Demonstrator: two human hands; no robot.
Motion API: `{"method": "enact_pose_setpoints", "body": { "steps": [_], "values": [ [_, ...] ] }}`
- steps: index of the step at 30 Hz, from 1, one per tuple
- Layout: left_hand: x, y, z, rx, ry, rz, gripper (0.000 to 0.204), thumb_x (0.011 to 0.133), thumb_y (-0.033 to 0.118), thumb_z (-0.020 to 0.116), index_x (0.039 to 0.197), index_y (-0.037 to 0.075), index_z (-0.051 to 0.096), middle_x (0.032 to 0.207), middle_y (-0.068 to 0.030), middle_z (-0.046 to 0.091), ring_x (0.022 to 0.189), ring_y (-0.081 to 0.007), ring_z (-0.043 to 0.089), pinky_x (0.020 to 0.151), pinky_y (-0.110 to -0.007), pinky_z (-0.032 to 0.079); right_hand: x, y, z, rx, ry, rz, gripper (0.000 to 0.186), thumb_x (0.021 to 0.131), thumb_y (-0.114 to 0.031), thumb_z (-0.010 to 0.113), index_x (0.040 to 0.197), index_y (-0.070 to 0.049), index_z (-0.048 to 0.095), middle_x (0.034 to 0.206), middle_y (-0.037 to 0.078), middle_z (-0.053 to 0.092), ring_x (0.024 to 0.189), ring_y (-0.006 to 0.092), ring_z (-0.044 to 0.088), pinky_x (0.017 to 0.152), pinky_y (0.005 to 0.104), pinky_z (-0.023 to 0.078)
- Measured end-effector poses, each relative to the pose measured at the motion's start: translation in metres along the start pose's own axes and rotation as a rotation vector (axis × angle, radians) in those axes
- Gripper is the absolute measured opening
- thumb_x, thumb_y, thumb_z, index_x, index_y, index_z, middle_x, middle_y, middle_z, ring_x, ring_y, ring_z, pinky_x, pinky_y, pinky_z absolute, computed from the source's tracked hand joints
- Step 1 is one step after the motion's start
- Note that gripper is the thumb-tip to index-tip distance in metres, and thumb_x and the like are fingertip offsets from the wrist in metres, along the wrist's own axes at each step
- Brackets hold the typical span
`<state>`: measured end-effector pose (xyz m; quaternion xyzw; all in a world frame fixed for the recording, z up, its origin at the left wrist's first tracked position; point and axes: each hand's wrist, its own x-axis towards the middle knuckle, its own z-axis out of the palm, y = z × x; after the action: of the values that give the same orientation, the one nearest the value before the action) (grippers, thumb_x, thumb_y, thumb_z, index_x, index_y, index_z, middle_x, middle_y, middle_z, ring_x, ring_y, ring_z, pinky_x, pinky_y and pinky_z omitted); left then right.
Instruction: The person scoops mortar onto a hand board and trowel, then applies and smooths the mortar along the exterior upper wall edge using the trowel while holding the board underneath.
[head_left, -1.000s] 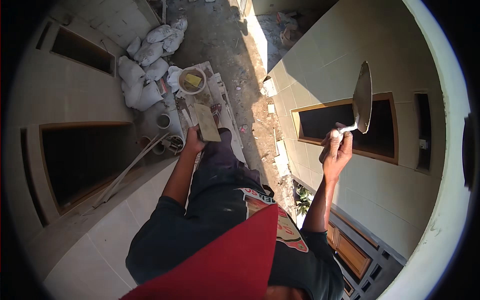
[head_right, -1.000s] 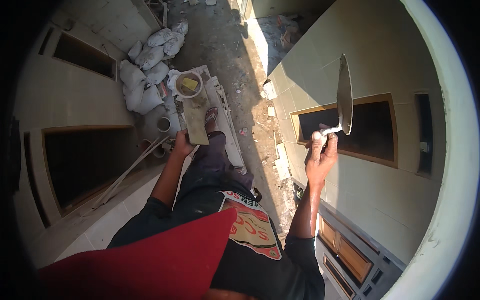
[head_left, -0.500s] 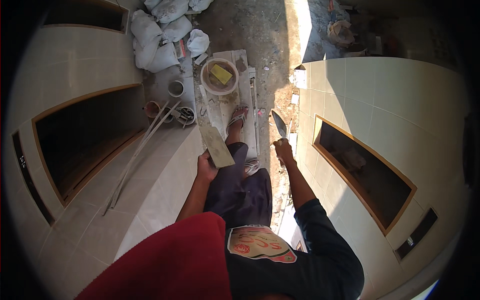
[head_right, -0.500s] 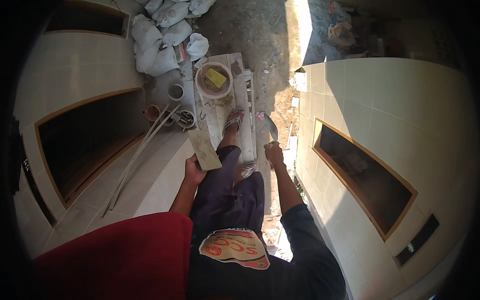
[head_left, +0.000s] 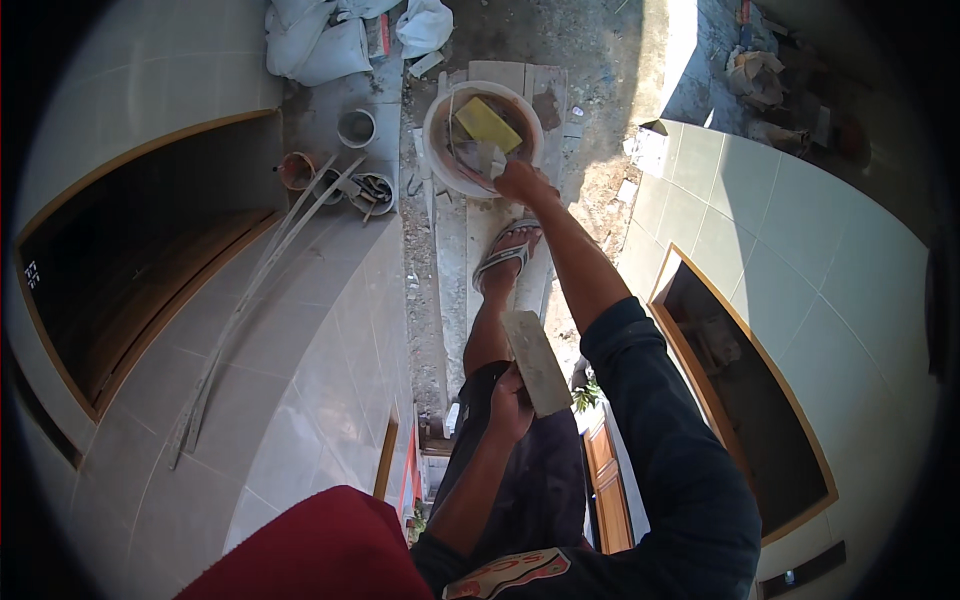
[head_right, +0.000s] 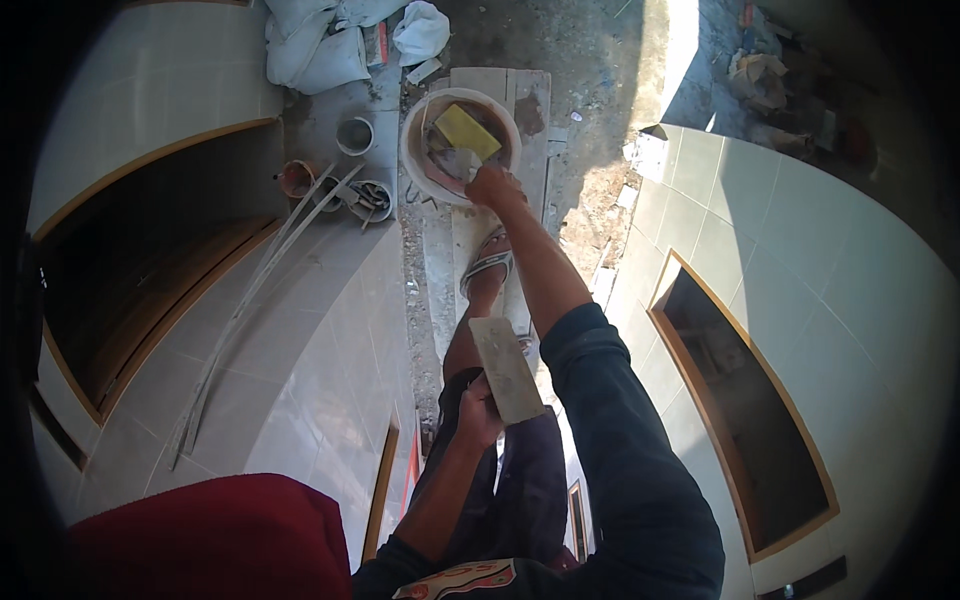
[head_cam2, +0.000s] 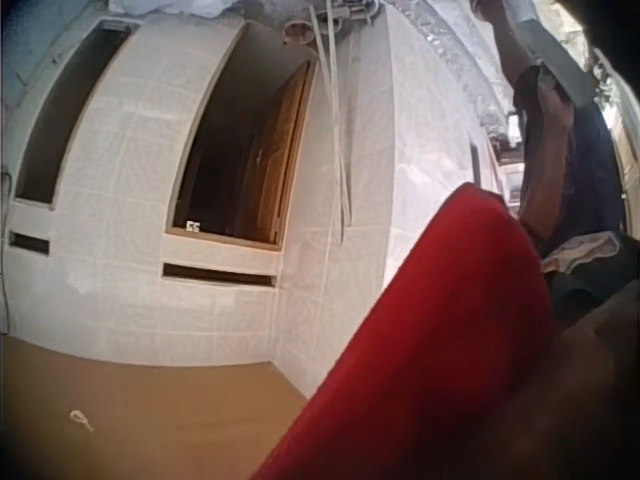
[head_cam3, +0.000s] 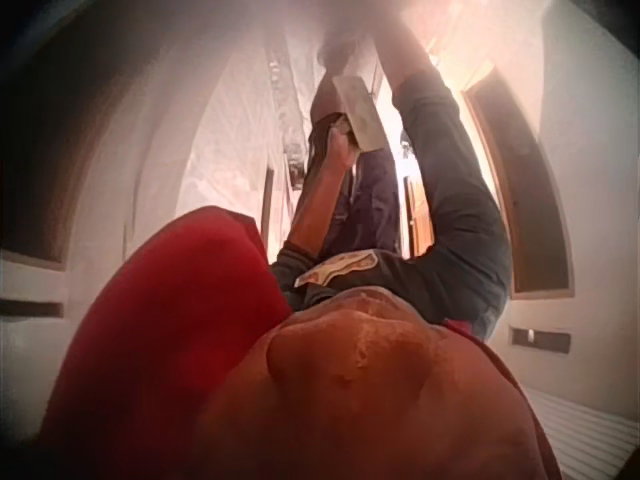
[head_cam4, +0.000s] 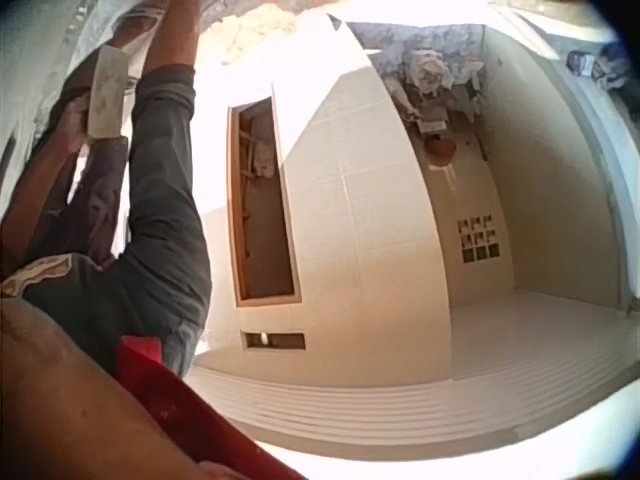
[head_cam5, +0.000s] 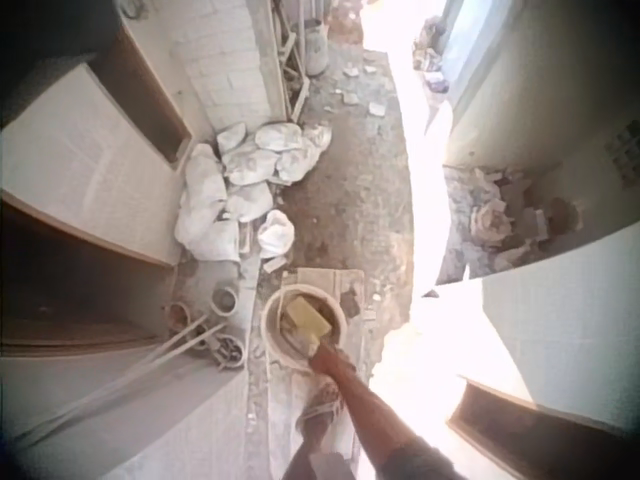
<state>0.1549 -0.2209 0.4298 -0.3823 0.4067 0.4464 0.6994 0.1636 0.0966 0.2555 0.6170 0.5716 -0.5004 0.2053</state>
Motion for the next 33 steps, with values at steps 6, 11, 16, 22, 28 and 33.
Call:
{"method": "enact_pose_setpoints", "body": {
  "steps": [6, 11, 16, 22, 28, 33],
  "values": [
    [0.004, -0.017, 0.011, 0.221, 0.049, 0.069, 0.044, 0.093, 0.005, 0.046, 0.137, 0.001, 0.046, 0.120, -0.0083, 0.062, 0.107, -0.0181, 0.062, 0.095, -0.033, 0.048, -0.033, 0.021, -0.005, -0.092, 0.210, -0.136, 0.040, 0.091, -0.030, 0.054, 0.111, 0.003, 0.065, 0.116, 0.032, 0.055, 0.103, 0.0481, 0.061, 0.091, 0.0516, 0.049],
    [0.008, -0.022, 0.023, 0.346, 0.119, 0.085, 0.043, 0.093, 0.004, 0.049, 0.136, 0.000, 0.049, 0.120, -0.0056, 0.062, 0.106, -0.0137, 0.060, 0.094, -0.028, 0.047, -0.030, 0.030, 0.002, -0.203, 0.392, -0.115, 0.032, 0.091, -0.021, 0.055, 0.105, 0.007, 0.062, 0.114, 0.029, 0.050, 0.087, 0.0484, 0.064, 0.080, 0.0529, 0.053],
    [0.008, -0.019, 0.035, 0.425, 0.137, 0.076, 0.038, 0.099, 0.012, 0.049, 0.135, 0.000, 0.050, 0.122, -0.0058, 0.061, 0.110, -0.0127, 0.057, 0.096, -0.028, 0.045, 0.043, 0.025, 0.014, -0.420, 0.349, -0.159, 0.028, 0.081, -0.015, 0.063, 0.100, 0.005, 0.061, 0.104, 0.022, 0.056, 0.094, 0.0420, 0.064, 0.078, 0.0487, 0.053],
    [-0.002, -0.004, 0.044, 0.518, 0.122, 0.087, 0.039, 0.102, 0.017, 0.047, 0.137, 0.000, 0.048, 0.123, -0.0080, 0.060, 0.111, -0.0135, 0.057, 0.096, -0.028, 0.044, 0.112, -0.008, 0.066, -0.687, 0.655, -0.783, 0.036, 0.076, -0.021, 0.064, 0.108, -0.005, 0.061, 0.108, 0.013, 0.058, 0.103, 0.0275, 0.053, 0.082, 0.0388, 0.042],
    [-0.015, 0.019, 0.054, 0.482, 0.160, 0.038, 0.039, 0.101, 0.012, 0.045, 0.137, 0.000, 0.048, 0.121, -0.0116, 0.061, 0.108, -0.0162, 0.058, 0.094, -0.029, 0.046, 0.157, -0.004, 0.097, -1.221, 0.634, -0.649, 0.027, 0.087, -0.025, 0.054, 0.106, -0.017, 0.072, 0.118, 0.005, 0.055, 0.117, 0.0206, 0.044, 0.092, 0.0401, 0.033],
    [-0.015, 0.023, 0.042, 0.501, 0.144, 0.110, 0.039, 0.101, 0.015, 0.045, 0.138, 0.000, 0.047, 0.123, -0.0106, 0.059, 0.110, -0.0153, 0.057, 0.094, -0.029, 0.046, 0.143, -0.029, 0.092, -1.154, 0.347, -0.595, 0.025, 0.081, -0.031, 0.064, 0.099, -0.016, 0.071, 0.114, 0.007, 0.057, 0.108, 0.0246, 0.053, 0.091, 0.0415, 0.034]
  ]
}}
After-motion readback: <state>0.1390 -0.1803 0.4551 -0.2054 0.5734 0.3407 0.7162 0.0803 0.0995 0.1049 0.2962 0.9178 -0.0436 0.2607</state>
